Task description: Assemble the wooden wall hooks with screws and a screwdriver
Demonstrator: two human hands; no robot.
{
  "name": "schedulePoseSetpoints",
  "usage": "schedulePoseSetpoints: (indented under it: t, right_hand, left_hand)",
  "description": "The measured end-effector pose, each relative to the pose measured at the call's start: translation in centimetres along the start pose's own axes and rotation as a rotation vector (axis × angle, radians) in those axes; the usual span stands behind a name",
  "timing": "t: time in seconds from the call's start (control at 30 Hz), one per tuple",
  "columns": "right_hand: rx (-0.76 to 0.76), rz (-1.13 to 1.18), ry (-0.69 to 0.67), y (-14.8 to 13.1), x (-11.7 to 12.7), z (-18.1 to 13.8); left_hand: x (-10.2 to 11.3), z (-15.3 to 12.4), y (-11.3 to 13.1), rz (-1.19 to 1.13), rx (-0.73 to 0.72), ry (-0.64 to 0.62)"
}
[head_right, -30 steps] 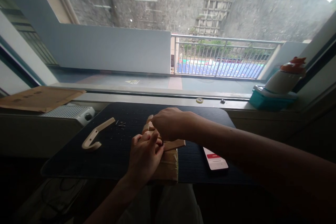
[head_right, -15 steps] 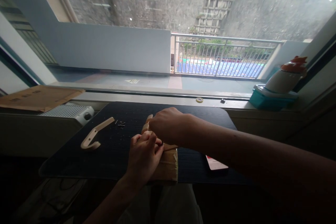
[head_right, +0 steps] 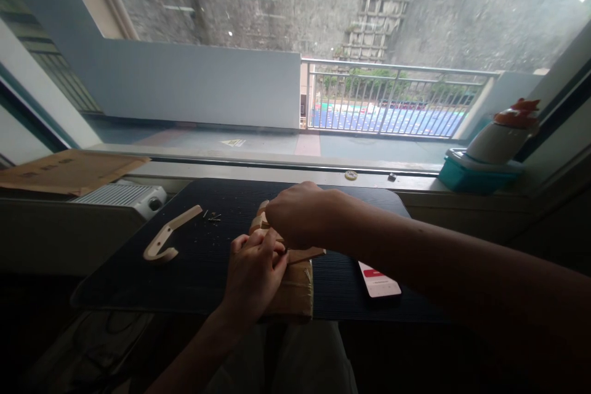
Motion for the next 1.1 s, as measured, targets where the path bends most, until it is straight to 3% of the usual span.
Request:
schedulePoseSetpoints:
  t: [0.2, 0.43, 0.57, 0.73, 0.83, 1.1]
  right_hand:
    - [0.176, 0.038, 0.010, -1.1, -0.9, 0.2]
    - [0.017, 0.096, 0.051, 0.7, -0.8, 0.5]
    - [0.023, 0.097, 0.109, 0.4, -0.7, 0.5]
    - [-0.059, 0.062, 0.022, 0.8, -0.8, 0.1]
    - [-0.042, -0.041, -0.076, 0.2, -0.9, -0.2]
    - [0.006, -0.126, -0.031, 0.0, -0.9, 0.8]
  left_hand:
    - [0.3, 0.0, 0.1, -0.009, -0.007, 0.029]
    - [0.0, -0.1, 0.0, -0.065, -0.004, 0.009]
    - [0.3, -0.1, 0.2, -0.042, -0.017, 0.028]
    - [0.0, -0.1, 0.1, -0.036, -0.016, -0.003]
    - [-0.1, -0.1, 0.0, -0.040, -0.011, -0.016]
    - [-0.2, -0.1, 0.0, -0.061, 0.004, -0.028]
Point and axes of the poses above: each hand's wrist, its own z-axis towards the middle knuckle, its own x-axis out of the back of the hand, y = z × x, the point moved 10 cm from there along z, towards the middle knuckle, and after that the axes turned 11 degrees about z, right-handed, at the moved point
